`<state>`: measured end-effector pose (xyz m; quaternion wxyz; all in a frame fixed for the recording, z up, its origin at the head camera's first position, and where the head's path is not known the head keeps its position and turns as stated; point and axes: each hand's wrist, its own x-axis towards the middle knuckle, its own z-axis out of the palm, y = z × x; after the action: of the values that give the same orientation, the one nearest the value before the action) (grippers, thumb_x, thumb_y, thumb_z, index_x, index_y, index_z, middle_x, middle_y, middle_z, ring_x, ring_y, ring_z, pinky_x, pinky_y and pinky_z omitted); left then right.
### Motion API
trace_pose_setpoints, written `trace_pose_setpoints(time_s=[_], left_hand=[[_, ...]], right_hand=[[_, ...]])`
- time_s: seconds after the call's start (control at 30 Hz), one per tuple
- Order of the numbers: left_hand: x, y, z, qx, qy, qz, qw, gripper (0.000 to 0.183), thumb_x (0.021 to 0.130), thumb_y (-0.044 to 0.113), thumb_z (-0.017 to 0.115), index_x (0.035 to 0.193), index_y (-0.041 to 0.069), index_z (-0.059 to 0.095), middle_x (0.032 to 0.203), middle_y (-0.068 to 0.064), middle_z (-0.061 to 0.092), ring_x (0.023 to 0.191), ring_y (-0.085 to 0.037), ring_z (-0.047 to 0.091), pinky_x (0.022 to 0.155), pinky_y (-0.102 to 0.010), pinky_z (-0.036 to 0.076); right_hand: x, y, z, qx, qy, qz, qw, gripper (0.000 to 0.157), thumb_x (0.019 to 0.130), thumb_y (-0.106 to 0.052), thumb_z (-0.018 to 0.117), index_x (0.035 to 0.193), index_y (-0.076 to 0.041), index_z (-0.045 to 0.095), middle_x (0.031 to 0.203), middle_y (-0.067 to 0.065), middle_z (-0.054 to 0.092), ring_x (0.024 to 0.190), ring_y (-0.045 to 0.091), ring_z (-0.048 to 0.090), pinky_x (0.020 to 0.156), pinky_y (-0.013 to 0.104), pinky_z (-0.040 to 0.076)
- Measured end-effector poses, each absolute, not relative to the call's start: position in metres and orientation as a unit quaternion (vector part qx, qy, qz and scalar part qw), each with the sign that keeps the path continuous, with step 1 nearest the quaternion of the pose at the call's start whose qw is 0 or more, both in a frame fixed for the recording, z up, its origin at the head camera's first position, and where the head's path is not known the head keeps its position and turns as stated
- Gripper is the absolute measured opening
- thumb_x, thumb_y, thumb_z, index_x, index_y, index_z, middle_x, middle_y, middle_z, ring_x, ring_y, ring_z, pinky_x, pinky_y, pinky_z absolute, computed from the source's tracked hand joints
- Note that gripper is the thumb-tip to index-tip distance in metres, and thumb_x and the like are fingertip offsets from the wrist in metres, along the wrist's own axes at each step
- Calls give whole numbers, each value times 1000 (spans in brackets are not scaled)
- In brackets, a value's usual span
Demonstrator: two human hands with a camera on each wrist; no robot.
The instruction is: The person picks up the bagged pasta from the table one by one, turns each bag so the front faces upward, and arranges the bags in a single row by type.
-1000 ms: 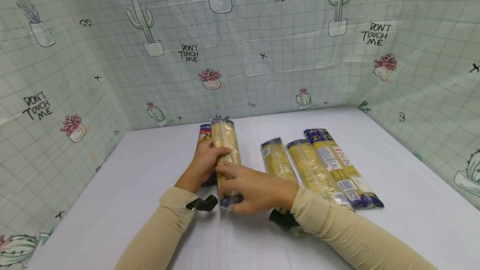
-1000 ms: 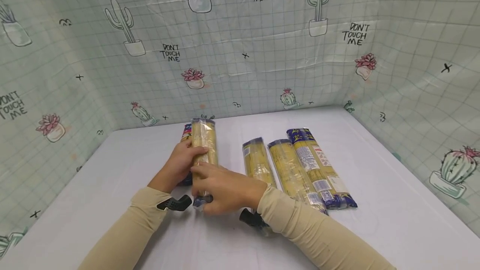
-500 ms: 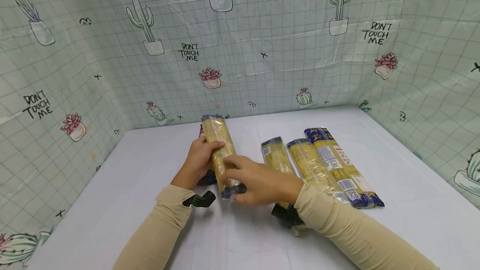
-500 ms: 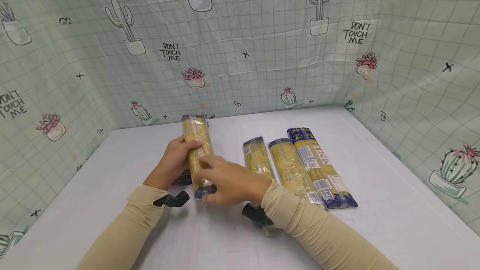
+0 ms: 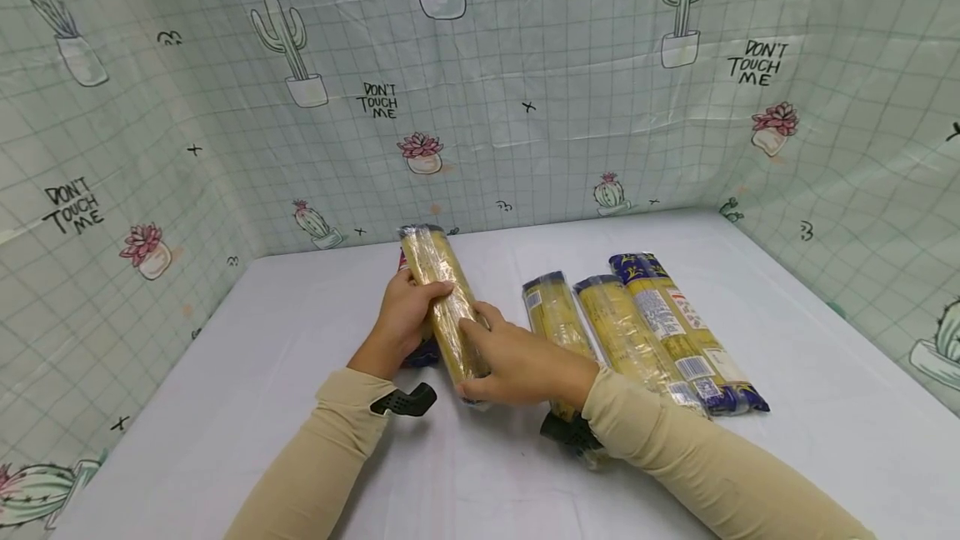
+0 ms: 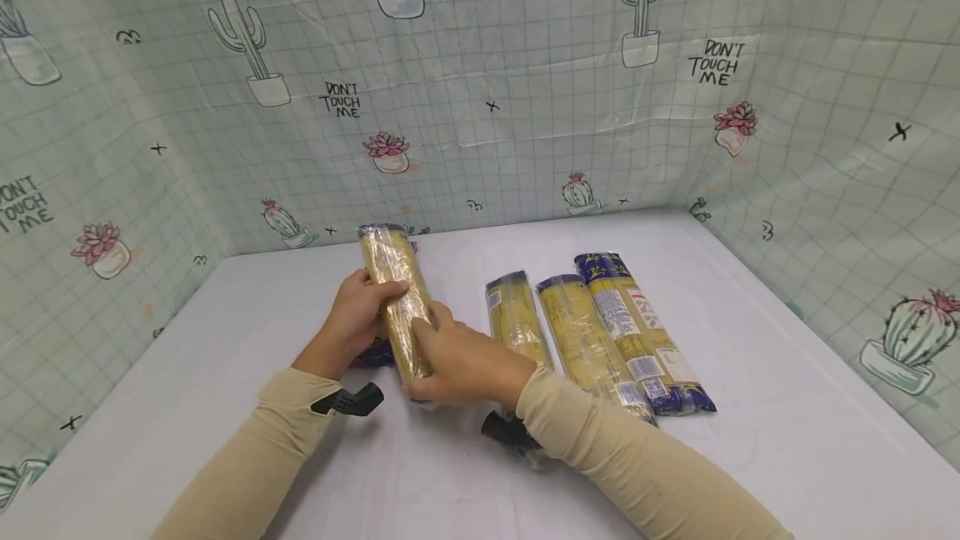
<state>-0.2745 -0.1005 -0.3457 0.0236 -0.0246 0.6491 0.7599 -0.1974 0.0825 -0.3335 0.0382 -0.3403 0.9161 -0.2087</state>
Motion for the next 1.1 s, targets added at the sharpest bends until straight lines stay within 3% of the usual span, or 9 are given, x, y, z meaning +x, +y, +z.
trace_pose_setpoints(time_s=[0.2, 0.47, 0.63, 0.77, 0.9, 1.1], left_hand=[[-275, -95, -347, -21, 623, 782, 18, 64, 89, -9, 63, 146, -4, 34, 140, -24, 44, 125, -40, 51, 102, -47, 47], [-273, -90, -347, -21, 615, 788, 15, 64, 93, -10, 57, 148, -3, 26, 142, -25, 40, 128, -39, 47, 106, -49, 43], [-270, -88, -343, -37, 619, 784, 26, 65, 94, -5, 59, 149, 2, 25, 141, -25, 41, 127, -40, 49, 104, -52, 44], [-268, -87, -338, -40, 611, 790, 27, 62, 94, 0, 60, 148, -1, 30, 140, -25, 42, 127, -39, 49, 102, -51, 45], [-267, -91, -336, -49, 602, 797, 30, 55, 96, 8, 60, 144, -4, 37, 135, -23, 47, 119, -34, 54, 90, -42, 53], [-270, -96, -337, -50, 572, 818, 18, 43, 100, 20, 55, 135, -4, 48, 114, -17, 65, 88, -21, 70, 61, -30, 58]], right_hand=[[-197, 78, -338, -315, 929, -194, 19, 85, 89, -47, 73, 152, -2, 37, 156, 30, 24, 89, 22, 65, 73, 33, 55], [-195, 76, -345, -305, 935, -181, -9, 88, 85, -46, 78, 149, -2, 37, 153, 33, 27, 79, 23, 63, 64, 34, 54], [-196, 75, -348, -304, 937, -164, -48, 79, 82, -34, 77, 143, -1, 37, 149, 36, 30, 62, 18, 58, 50, 29, 48], [-196, 76, -347, -305, 934, -177, -60, 75, 78, -26, 74, 139, -1, 38, 149, 35, 32, 56, 13, 53, 47, 25, 45], [-197, 78, -344, -303, 930, -200, -56, 76, 77, -25, 73, 144, -5, 41, 149, 27, 36, 59, 13, 55, 51, 27, 46], [-201, 80, -338, -285, 926, -247, -22, 87, 79, -25, 70, 157, -11, 34, 158, 16, 32, 80, 17, 59, 63, 28, 50]])
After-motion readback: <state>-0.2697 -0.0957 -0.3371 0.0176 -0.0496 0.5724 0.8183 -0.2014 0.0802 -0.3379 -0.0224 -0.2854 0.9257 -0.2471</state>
